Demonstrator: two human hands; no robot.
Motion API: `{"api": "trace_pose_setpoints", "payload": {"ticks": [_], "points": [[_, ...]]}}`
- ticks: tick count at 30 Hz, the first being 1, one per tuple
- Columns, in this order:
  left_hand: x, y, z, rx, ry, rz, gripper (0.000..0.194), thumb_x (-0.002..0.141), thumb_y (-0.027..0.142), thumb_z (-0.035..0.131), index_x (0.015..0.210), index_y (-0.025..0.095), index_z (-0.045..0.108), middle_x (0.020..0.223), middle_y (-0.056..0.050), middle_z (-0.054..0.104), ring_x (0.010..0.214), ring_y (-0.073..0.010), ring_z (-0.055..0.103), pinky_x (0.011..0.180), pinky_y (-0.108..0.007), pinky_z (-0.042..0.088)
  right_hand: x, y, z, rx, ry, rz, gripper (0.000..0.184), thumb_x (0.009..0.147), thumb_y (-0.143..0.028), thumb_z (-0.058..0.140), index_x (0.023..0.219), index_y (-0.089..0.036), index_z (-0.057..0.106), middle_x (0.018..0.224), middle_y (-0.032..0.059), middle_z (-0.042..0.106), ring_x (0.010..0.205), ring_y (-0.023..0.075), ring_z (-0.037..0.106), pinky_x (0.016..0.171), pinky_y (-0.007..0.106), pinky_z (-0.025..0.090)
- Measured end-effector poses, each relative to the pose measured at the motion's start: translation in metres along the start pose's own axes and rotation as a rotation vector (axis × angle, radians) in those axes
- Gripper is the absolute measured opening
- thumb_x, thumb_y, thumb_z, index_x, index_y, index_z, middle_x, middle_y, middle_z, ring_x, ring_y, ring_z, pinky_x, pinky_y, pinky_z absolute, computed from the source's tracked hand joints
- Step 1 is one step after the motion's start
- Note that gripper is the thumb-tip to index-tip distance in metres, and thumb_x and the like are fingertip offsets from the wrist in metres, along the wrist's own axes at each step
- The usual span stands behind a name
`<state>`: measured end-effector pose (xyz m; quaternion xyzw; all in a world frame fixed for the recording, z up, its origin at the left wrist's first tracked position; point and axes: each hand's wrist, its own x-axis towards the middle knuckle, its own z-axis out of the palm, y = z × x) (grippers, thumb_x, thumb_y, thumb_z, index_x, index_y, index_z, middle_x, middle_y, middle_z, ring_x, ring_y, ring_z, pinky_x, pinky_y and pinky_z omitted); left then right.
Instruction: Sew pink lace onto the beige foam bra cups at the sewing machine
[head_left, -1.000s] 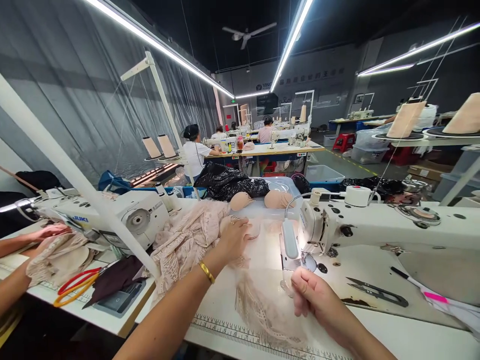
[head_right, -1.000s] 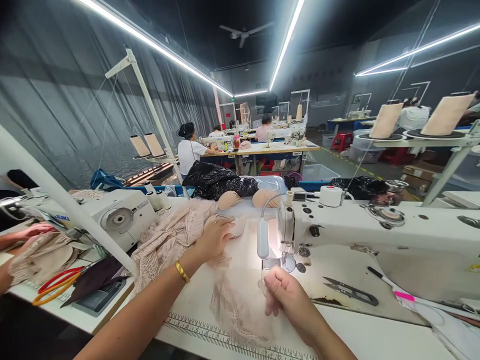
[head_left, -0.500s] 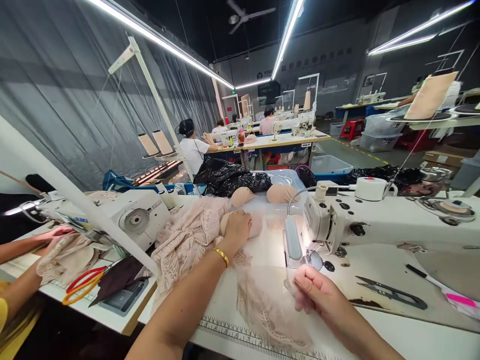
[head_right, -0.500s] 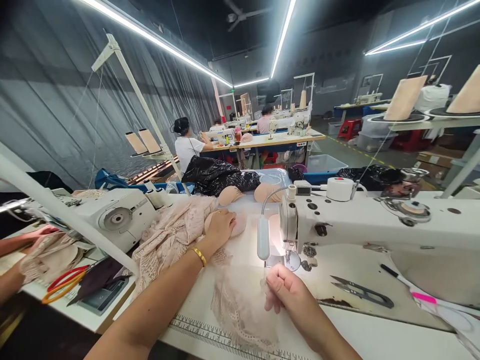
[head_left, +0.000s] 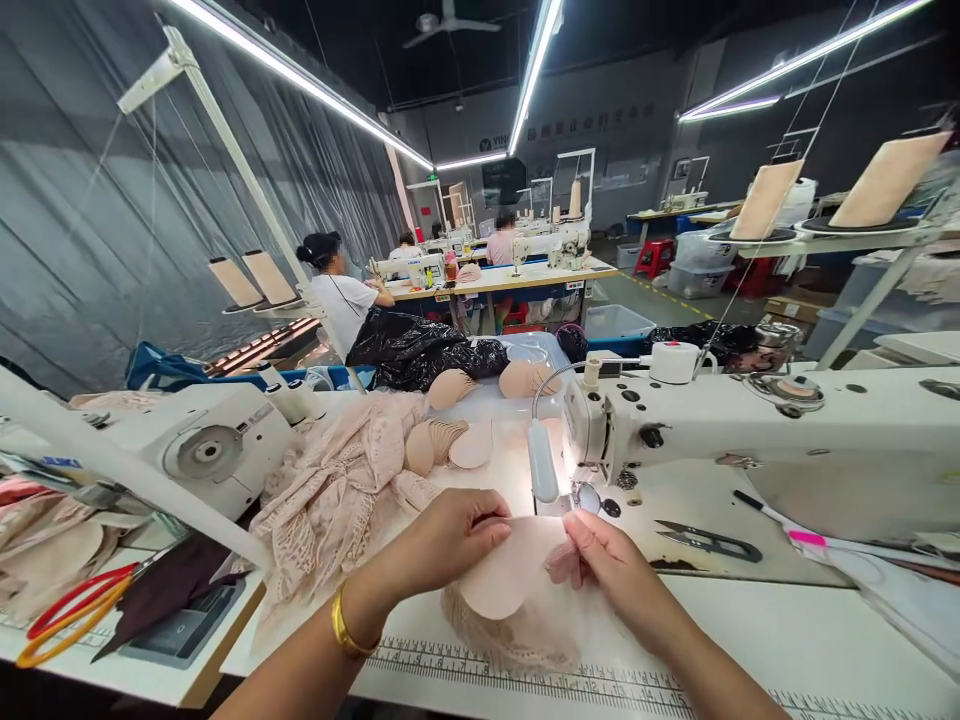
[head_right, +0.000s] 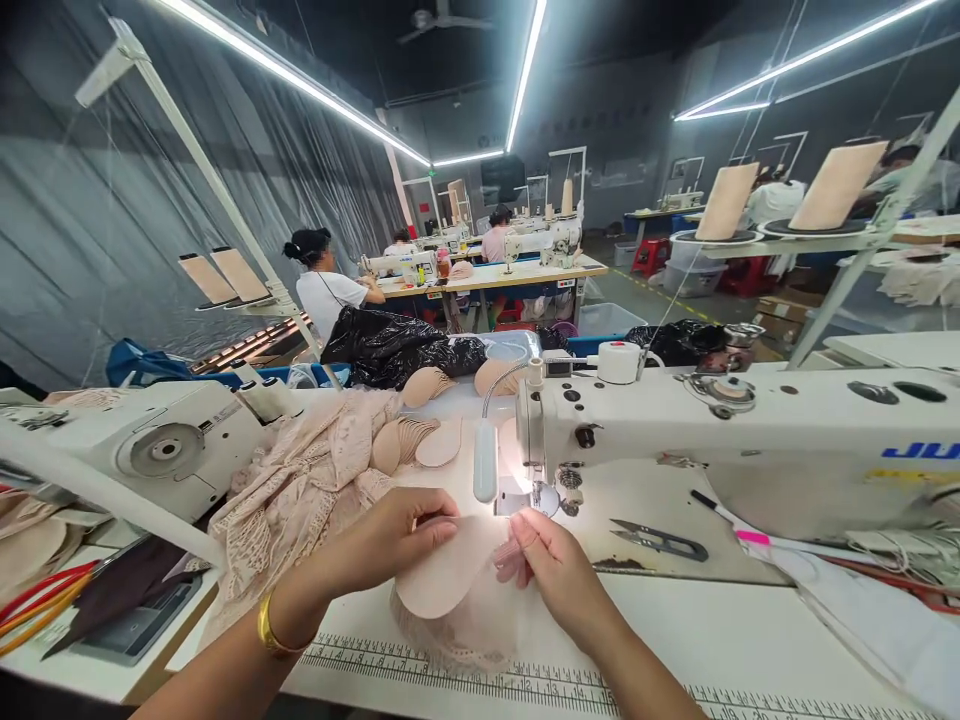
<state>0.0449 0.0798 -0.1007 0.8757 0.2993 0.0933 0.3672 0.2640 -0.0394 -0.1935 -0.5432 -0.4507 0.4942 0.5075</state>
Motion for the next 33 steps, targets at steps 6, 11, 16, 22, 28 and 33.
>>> {"api": "trace_pose_setpoints", "payload": {"ticks": [6, 11, 16, 22, 28, 33], "points": [[0.005, 0.01, 0.011, 0.156, -0.023, 0.106, 0.018, 0.095, 0.021, 0.059, 0.086, 0.019, 0.075, 0.084, -0.003, 0.076, 0.076, -0.0192, 0.064, 0.067, -0.029, 0.039, -0.01, -0.002, 0.0, -0.075, 0.034, -0.088, 0.061, 0.097, -0.083, 0.056, 0.102, -0.024, 0.071, 0.086, 0.0022, 0.069, 0.081, 0.0229, 0.062, 0.08, 0.038, 0.051], [0.007, 0.004, 0.017, 0.175, 0.015, 0.215, 0.023, 0.092, 0.028, 0.071, 0.113, 0.02, 0.075, 0.112, -0.01, 0.075, 0.1, -0.0265, 0.068, 0.089, -0.036, 0.052, -0.012, 0.005, 0.004, -0.221, 0.074, -0.172, 0.038, 0.098, -0.063, 0.069, 0.1, -0.026, 0.076, 0.08, -0.0002, 0.067, 0.077, 0.0212, 0.06, 0.072, 0.033, 0.05], [0.012, 0.0, 0.011, 0.029, -0.263, 0.212, 0.044, 0.082, 0.035, 0.081, 0.124, 0.025, 0.069, 0.109, -0.004, 0.074, 0.094, -0.0241, 0.068, 0.078, -0.03, 0.052, -0.021, -0.007, 0.006, -0.462, 0.085, -0.592, 0.012, 0.106, -0.032, 0.065, 0.103, -0.028, 0.076, 0.087, 0.0012, 0.078, 0.076, 0.0202, 0.07, 0.071, 0.032, 0.055], [0.01, -0.003, 0.011, 0.208, 0.069, 0.3, 0.01, 0.083, 0.015, 0.061, 0.083, 0.023, 0.054, 0.069, 0.003, 0.057, 0.062, -0.0161, 0.048, 0.059, -0.03, 0.031, -0.024, -0.027, 0.001, -0.827, 0.266, -1.035, 0.036, 0.103, -0.004, 0.058, 0.128, -0.028, 0.068, 0.093, 0.0042, 0.082, 0.076, 0.0211, 0.073, 0.067, 0.033, 0.054], [0.014, -0.016, 0.042, 0.735, 0.117, 0.624, 0.014, 0.097, 0.014, 0.06, 0.086, 0.022, 0.057, 0.081, -0.005, 0.066, 0.073, -0.0231, 0.057, 0.074, -0.038, 0.041, 0.003, 0.0, -0.026, -1.006, 0.035, -0.877, 0.033, 0.11, -0.011, 0.048, 0.115, -0.029, 0.076, 0.098, 0.0056, 0.082, 0.084, 0.0209, 0.072, 0.074, 0.033, 0.053], [0.039, -0.017, 0.065, 0.72, -0.019, 0.668, 0.015, 0.093, 0.011, 0.067, 0.086, 0.021, 0.058, 0.085, -0.004, 0.067, 0.073, -0.0205, 0.058, 0.067, -0.035, 0.041, 0.02, 0.015, -0.052, -1.018, -0.129, -0.843, 0.03, 0.109, -0.012, 0.05, 0.111, -0.028, 0.075, 0.1, 0.0041, 0.079, 0.09, 0.0213, 0.07, 0.078, 0.032, 0.055]]}}
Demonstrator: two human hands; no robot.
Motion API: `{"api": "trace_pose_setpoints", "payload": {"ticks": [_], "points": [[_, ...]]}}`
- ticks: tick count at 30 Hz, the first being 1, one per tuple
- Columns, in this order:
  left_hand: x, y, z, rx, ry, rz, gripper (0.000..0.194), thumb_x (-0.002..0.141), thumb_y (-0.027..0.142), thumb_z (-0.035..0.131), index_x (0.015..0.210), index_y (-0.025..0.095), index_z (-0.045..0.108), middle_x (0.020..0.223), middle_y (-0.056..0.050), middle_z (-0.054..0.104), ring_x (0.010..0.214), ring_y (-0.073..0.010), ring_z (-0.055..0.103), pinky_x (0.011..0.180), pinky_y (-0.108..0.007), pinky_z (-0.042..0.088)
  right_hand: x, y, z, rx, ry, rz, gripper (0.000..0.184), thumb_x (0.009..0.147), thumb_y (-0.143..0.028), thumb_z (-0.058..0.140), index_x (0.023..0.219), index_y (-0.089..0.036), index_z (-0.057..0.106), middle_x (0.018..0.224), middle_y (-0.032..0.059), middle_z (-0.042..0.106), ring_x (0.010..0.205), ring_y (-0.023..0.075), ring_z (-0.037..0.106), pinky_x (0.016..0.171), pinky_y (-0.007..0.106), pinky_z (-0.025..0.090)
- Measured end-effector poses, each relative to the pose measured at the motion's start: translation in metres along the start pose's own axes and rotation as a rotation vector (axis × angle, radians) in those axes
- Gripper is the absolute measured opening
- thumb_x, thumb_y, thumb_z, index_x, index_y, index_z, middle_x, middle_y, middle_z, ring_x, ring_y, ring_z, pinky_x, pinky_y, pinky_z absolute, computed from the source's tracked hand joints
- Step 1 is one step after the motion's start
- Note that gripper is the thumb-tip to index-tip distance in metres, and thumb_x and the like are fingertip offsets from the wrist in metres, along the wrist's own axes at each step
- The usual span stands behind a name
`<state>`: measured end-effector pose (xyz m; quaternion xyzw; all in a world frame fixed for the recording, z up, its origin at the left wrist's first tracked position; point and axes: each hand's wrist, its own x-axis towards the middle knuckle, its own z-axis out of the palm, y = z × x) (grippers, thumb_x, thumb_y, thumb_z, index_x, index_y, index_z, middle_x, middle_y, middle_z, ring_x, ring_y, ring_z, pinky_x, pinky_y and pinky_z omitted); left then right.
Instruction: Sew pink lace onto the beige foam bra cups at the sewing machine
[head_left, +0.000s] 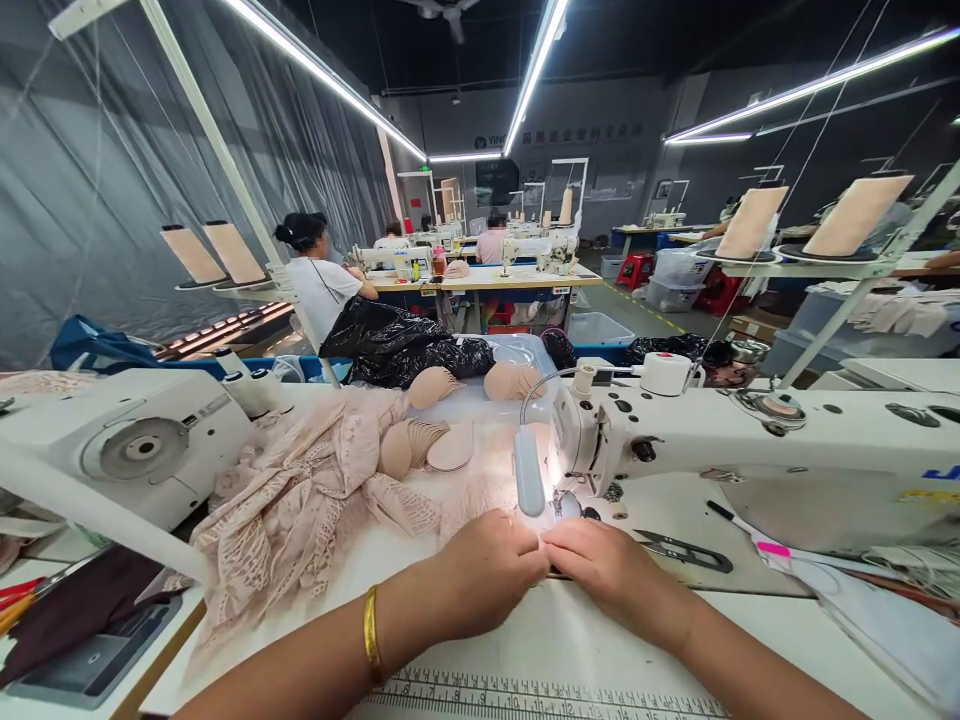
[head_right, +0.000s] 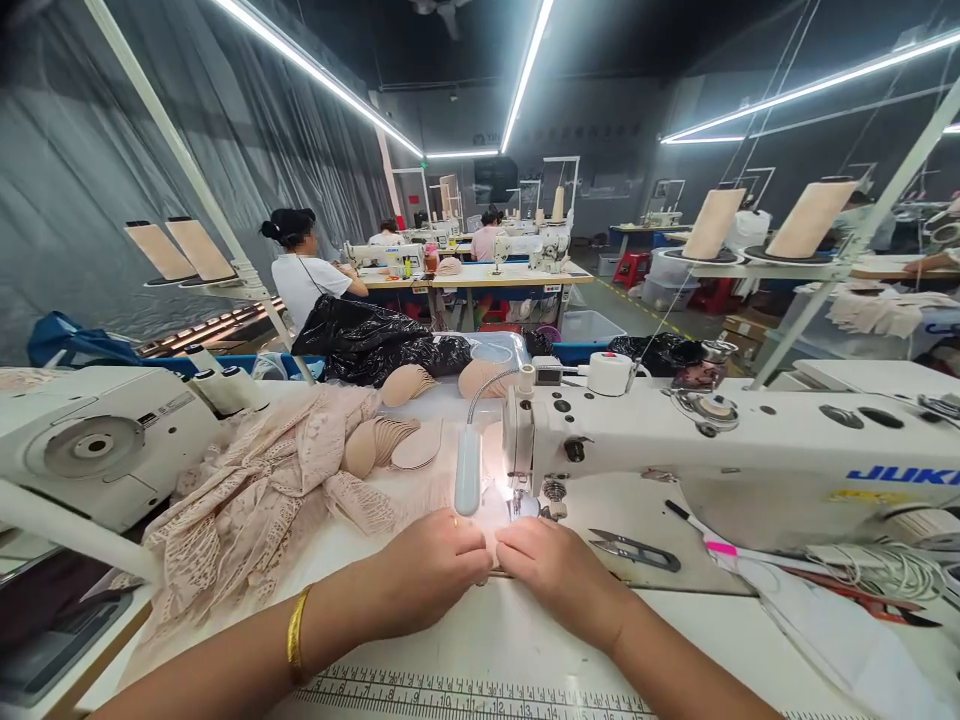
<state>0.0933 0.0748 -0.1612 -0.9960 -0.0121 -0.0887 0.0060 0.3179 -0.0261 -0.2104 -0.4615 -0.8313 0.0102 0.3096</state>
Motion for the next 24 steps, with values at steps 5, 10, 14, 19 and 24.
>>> {"api": "trace_pose_setpoints", "payload": {"ticks": [5, 10, 14, 19, 24], "points": [[0.017, -0.013, 0.026, -0.052, 0.205, 0.036, 0.019, 0.088, 0.001, 0.056, 0.086, 0.02, 0.055, 0.084, -0.002, 0.062, 0.068, -0.0182, 0.051, 0.058, -0.034, 0.033, -0.008, 0.007, -0.006, -0.025, -0.022, -0.057, 0.038, 0.105, -0.001, 0.045, 0.125, -0.021, 0.07, 0.119, 0.0074, 0.078, 0.109, 0.0245, 0.067, 0.086, 0.036, 0.057], [0.009, -0.012, 0.041, -0.032, 0.352, -0.037, 0.02, 0.092, 0.006, 0.056, 0.079, 0.021, 0.05, 0.085, -0.003, 0.063, 0.071, -0.0188, 0.051, 0.066, -0.035, 0.036, -0.017, 0.007, -0.011, -0.089, -0.056, 0.031, 0.036, 0.101, -0.001, 0.049, 0.121, -0.021, 0.071, 0.104, 0.0069, 0.072, 0.094, 0.0249, 0.062, 0.077, 0.036, 0.054], [0.008, -0.009, 0.039, -0.01, 0.315, -0.084, 0.019, 0.095, 0.008, 0.056, 0.081, 0.02, 0.053, 0.087, -0.004, 0.064, 0.072, -0.019, 0.049, 0.068, -0.034, 0.036, -0.02, 0.009, -0.012, -0.097, -0.112, 0.082, 0.035, 0.1, -0.001, 0.049, 0.118, -0.021, 0.071, 0.102, 0.0073, 0.068, 0.091, 0.0247, 0.06, 0.074, 0.035, 0.052], [0.011, -0.007, 0.04, -0.021, 0.307, -0.125, 0.024, 0.101, 0.01, 0.05, 0.079, 0.019, 0.055, 0.078, -0.003, 0.056, 0.07, -0.0187, 0.042, 0.066, -0.033, 0.034, -0.019, 0.01, -0.012, -0.099, -0.117, 0.088, 0.041, 0.1, -0.002, 0.048, 0.131, -0.022, 0.067, 0.104, 0.0077, 0.068, 0.092, 0.0256, 0.058, 0.075, 0.036, 0.052], [0.01, -0.008, 0.047, -0.047, 0.3, -0.15, 0.03, 0.102, 0.011, 0.047, 0.074, 0.019, 0.051, 0.074, -0.002, 0.05, 0.069, -0.0177, 0.041, 0.065, -0.032, 0.033, -0.018, 0.009, -0.012, -0.103, -0.096, 0.073, 0.046, 0.1, -0.001, 0.047, 0.137, -0.023, 0.064, 0.103, 0.0075, 0.068, 0.093, 0.0257, 0.057, 0.076, 0.035, 0.054]]}}
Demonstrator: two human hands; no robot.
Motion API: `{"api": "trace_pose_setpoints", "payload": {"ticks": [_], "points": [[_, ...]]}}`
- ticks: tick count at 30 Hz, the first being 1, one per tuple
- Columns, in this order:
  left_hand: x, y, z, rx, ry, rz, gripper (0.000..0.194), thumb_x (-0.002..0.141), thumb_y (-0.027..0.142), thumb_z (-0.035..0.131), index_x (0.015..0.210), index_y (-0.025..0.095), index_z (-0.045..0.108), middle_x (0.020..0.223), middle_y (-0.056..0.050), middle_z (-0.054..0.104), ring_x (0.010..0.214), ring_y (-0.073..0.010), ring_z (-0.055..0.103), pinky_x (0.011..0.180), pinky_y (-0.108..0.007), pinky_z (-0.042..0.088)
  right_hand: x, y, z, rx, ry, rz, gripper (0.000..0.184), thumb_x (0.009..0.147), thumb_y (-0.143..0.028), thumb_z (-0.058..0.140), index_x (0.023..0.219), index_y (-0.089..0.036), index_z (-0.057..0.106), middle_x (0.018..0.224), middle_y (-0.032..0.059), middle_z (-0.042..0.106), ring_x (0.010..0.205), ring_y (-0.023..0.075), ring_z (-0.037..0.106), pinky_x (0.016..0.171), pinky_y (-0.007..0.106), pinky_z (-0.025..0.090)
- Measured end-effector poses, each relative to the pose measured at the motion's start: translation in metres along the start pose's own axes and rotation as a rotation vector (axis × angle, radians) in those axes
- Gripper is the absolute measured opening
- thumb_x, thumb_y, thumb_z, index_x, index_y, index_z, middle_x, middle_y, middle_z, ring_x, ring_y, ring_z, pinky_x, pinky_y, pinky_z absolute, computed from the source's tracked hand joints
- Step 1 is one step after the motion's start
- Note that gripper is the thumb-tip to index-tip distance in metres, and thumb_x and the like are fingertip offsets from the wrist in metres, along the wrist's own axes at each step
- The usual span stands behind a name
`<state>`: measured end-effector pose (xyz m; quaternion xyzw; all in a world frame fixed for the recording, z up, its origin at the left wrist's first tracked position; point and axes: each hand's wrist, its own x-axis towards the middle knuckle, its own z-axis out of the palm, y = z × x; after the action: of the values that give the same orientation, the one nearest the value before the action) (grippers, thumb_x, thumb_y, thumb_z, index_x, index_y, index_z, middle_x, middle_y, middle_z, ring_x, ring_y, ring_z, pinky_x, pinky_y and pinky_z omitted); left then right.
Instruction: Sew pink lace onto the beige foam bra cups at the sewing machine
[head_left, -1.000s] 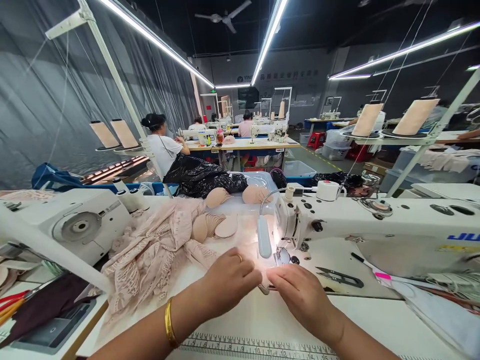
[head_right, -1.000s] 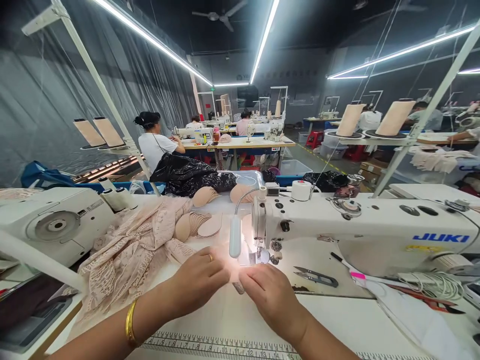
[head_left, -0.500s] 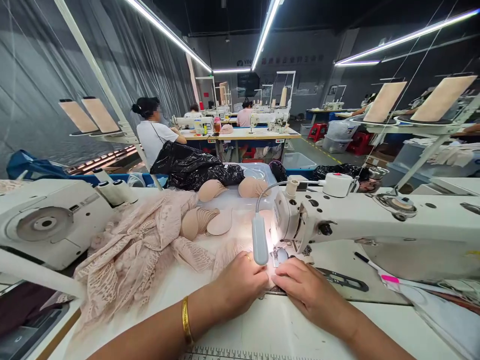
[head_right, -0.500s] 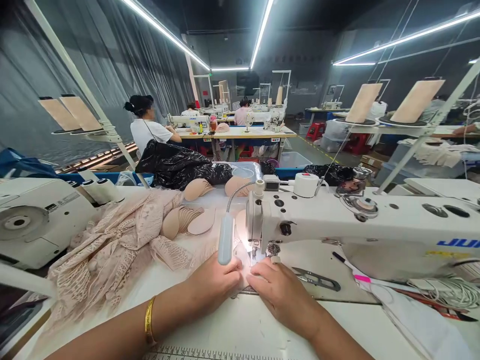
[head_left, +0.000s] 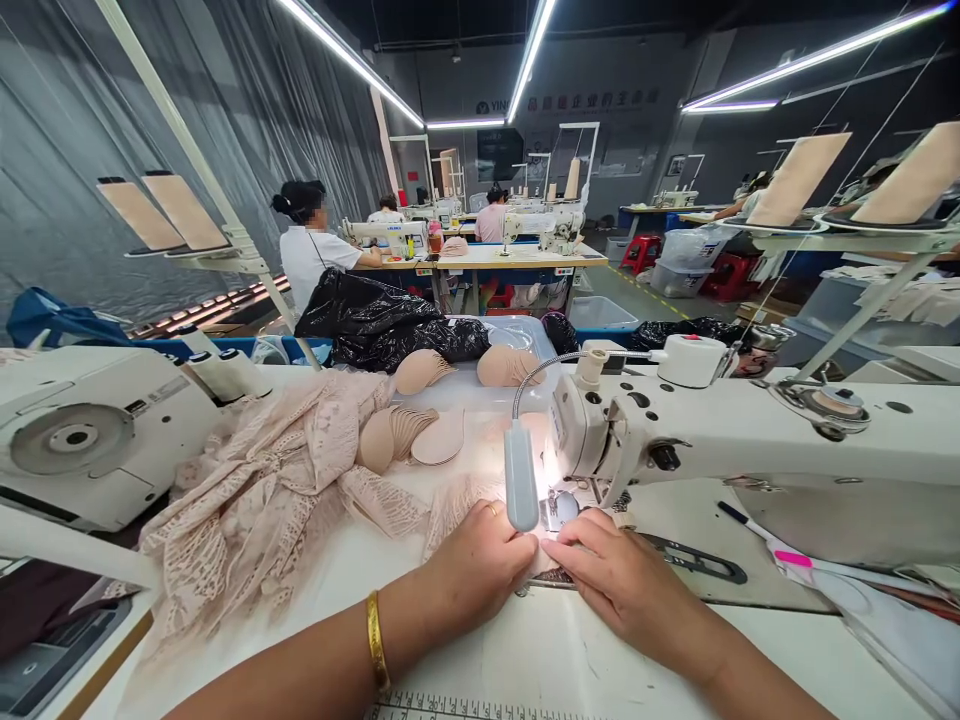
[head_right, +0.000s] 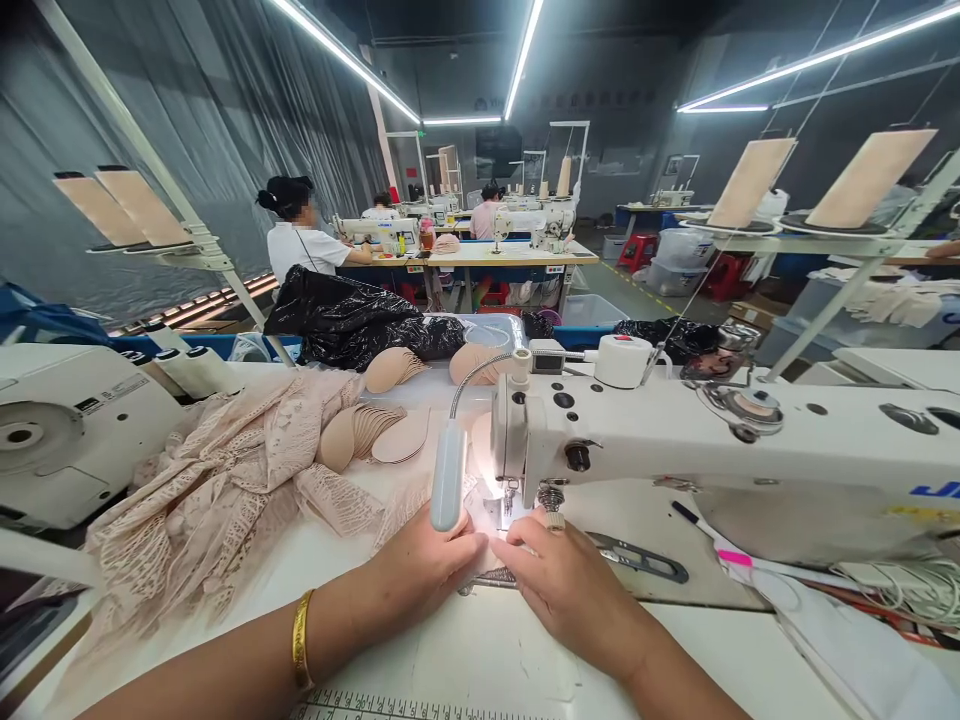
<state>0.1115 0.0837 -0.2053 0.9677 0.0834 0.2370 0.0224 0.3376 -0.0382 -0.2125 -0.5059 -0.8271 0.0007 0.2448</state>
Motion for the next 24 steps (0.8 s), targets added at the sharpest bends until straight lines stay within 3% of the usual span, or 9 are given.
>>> {"api": "trace_pose_setpoints", "payload": {"ticks": [17, 24], "points": [[0.006, 0.004, -0.008, -0.069, 0.027, 0.015, 0.027, 0.105, 0.009, 0.045, 0.081, 0.019, 0.053, 0.081, -0.003, 0.061, 0.072, -0.0182, 0.047, 0.067, -0.034, 0.038, 0.007, -0.006, -0.003, -0.02, -0.038, 0.042, 0.041, 0.102, -0.004, 0.042, 0.127, -0.023, 0.069, 0.1, 0.0073, 0.068, 0.087, 0.024, 0.058, 0.069, 0.034, 0.05], [0.018, -0.013, 0.0, -0.08, -0.032, 0.101, 0.032, 0.107, 0.014, 0.043, 0.078, 0.02, 0.056, 0.081, -0.005, 0.065, 0.07, -0.0182, 0.054, 0.064, -0.033, 0.046, 0.004, -0.002, 0.002, -0.08, -0.052, 0.115, 0.033, 0.104, -0.007, 0.042, 0.117, -0.022, 0.069, 0.093, 0.0057, 0.062, 0.08, 0.0239, 0.058, 0.065, 0.035, 0.048]]}}
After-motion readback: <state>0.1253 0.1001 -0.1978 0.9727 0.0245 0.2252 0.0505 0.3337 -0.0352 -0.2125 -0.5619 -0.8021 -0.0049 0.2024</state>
